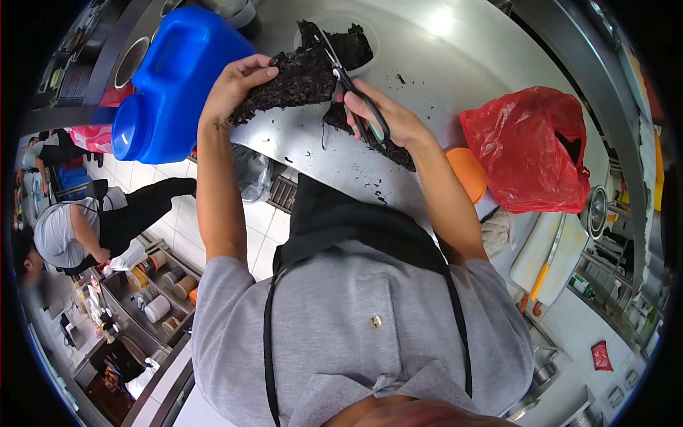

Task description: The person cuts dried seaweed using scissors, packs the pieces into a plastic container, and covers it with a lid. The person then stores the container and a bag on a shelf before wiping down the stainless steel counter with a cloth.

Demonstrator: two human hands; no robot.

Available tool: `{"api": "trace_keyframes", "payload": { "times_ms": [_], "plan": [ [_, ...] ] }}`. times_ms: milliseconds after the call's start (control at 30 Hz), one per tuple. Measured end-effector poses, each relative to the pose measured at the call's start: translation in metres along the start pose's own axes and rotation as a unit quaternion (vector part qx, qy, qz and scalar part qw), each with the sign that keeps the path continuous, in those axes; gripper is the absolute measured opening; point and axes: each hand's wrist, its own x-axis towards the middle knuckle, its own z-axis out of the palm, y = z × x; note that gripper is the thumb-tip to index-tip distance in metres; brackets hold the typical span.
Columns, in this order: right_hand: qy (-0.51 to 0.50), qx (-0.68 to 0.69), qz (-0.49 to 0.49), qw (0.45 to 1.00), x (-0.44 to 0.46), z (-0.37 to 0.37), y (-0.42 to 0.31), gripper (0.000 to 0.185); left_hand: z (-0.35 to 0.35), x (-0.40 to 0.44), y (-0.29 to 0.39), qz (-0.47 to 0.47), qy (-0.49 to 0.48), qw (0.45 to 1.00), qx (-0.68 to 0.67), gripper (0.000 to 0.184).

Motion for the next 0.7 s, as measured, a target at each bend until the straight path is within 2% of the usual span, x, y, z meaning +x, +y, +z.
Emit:
{"api": "trace_keyframes", "payload": {
  "times_ms": [67, 167, 267, 333, 433, 500, 533, 600, 633, 700],
  "plan": [
    [0.002, -0.003, 0.019, 1.000, 0.005, -0.001, -0.001, 0.036, -0.005, 0.005, -0.002, 0.006, -0.005, 1.000, 0.026, 0.008],
    [0.009, -0.014, -0.011, 1.000, 0.012, 0.000, -0.001, 0.043, -0.011, 0.013, -0.005, 0.011, 0.002, 0.999, 0.049, 0.007],
    [0.027, -0.046, -0.019, 0.998, 0.011, -0.005, 0.005, 0.038, -0.014, 0.013, -0.003, 0.017, 0.026, 0.999, 0.026, 0.006],
    [0.006, -0.077, 0.010, 0.997, 0.004, -0.004, 0.001, 0.033, -0.011, 0.011, 0.003, 0.026, 0.037, 0.999, 0.009, 0.006],
    [-0.002, -0.052, 0.031, 0.998, -0.012, -0.008, 0.005, 0.029, -0.006, 0.015, 0.012, 0.009, 0.069, 0.997, -0.035, 0.008],
    [-0.010, -0.053, 0.041, 0.998, -0.026, -0.014, 0.010, 0.028, -0.001, 0.026, 0.014, -0.005, 0.039, 0.999, 0.013, 0.020],
    [-0.018, -0.053, 0.053, 0.997, -0.035, -0.016, 0.011, 0.028, 0.006, 0.033, 0.015, -0.006, 0.040, 0.999, 0.013, 0.020],
    [-0.027, -0.056, 0.071, 0.996, -0.055, -0.021, 0.012, 0.026, 0.030, 0.046, 0.022, -0.031, 0.043, 0.993, 0.110, 0.028],
    [-0.031, -0.056, 0.077, 0.995, -0.066, -0.025, 0.015, 0.027, 0.034, 0.048, 0.022, -0.006, 0.064, 0.976, 0.206, 0.042],
    [-0.036, -0.055, 0.087, 0.994, -0.090, -0.035, 0.019, 0.029, 0.038, 0.032, 0.033, -0.005, 0.086, 0.978, 0.192, 0.046]
  ]
}}
